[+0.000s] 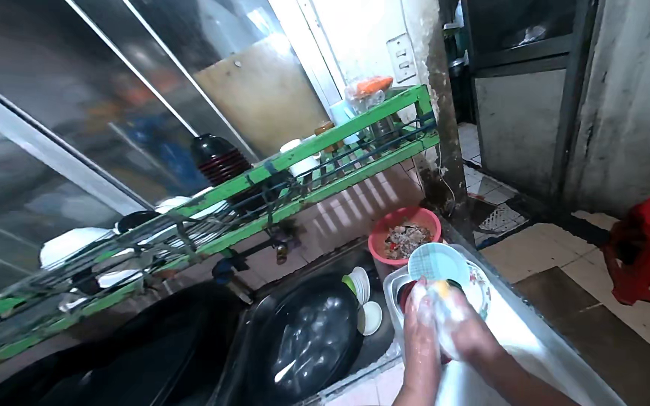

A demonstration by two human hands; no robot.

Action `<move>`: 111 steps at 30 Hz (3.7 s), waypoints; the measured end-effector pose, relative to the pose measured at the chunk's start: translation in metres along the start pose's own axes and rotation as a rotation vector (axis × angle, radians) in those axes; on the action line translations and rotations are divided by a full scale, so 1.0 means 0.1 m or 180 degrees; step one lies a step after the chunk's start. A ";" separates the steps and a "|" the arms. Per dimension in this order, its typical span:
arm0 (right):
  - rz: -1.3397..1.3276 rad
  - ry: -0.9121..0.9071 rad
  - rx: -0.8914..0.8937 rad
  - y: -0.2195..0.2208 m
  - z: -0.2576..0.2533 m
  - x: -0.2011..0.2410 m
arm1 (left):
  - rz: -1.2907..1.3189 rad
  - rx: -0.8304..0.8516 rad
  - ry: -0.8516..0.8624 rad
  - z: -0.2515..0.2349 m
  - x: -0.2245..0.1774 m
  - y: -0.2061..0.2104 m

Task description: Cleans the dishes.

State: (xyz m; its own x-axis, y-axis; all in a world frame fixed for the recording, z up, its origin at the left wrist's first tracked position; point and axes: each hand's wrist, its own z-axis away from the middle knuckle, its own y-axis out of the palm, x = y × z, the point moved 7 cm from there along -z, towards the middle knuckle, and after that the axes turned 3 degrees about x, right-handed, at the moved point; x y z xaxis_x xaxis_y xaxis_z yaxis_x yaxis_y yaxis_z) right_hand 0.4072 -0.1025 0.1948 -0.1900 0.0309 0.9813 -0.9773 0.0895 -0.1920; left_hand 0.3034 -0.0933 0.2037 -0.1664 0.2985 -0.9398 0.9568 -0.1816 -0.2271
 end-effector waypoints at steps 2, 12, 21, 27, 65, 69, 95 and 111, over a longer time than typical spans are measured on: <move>0.1173 -0.0942 0.0757 0.13 0.17 0.09 | 0.0146 0.0171 -0.0212 -0.07 0.03 -0.12; 0.2446 -0.2710 0.0701 -0.20 0.08 0.22 | 0.1060 0.0355 -0.0831 -0.32 -0.01 -0.25; 0.0291 -0.0464 0.1138 0.05 0.14 0.08 | 0.1810 -0.0926 -0.0393 -0.18 0.38 -0.71; 0.0030 0.0670 -0.0391 -1.08 0.23 -0.42 | 0.2009 -0.3211 -0.1497 0.45 1.33 -2.03; 0.0504 0.0461 0.0254 -0.71 0.01 -0.11 | 0.1676 -0.0299 -0.0946 0.65 0.01 0.50; 0.1240 -0.1198 0.0402 -0.21 0.52 0.20 | 0.2179 -0.0855 -0.1074 0.43 0.07 0.11; 0.0690 0.0156 0.0576 -0.39 0.09 0.15 | 0.3082 -0.0304 -0.2061 0.27 0.13 0.36; 0.2370 -0.1364 0.1364 -0.15 0.45 0.07 | 0.2963 -0.0567 -0.1927 0.20 0.17 0.06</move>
State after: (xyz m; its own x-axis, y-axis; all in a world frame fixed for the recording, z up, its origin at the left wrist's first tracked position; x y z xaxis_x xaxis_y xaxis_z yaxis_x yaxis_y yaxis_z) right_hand 0.4166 -0.1486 0.2057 -0.7111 -0.4414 0.5472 -0.5271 -0.1803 -0.8305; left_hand 0.3019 -0.1085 0.1808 0.5886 -0.3965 -0.7045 0.7811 0.0543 0.6220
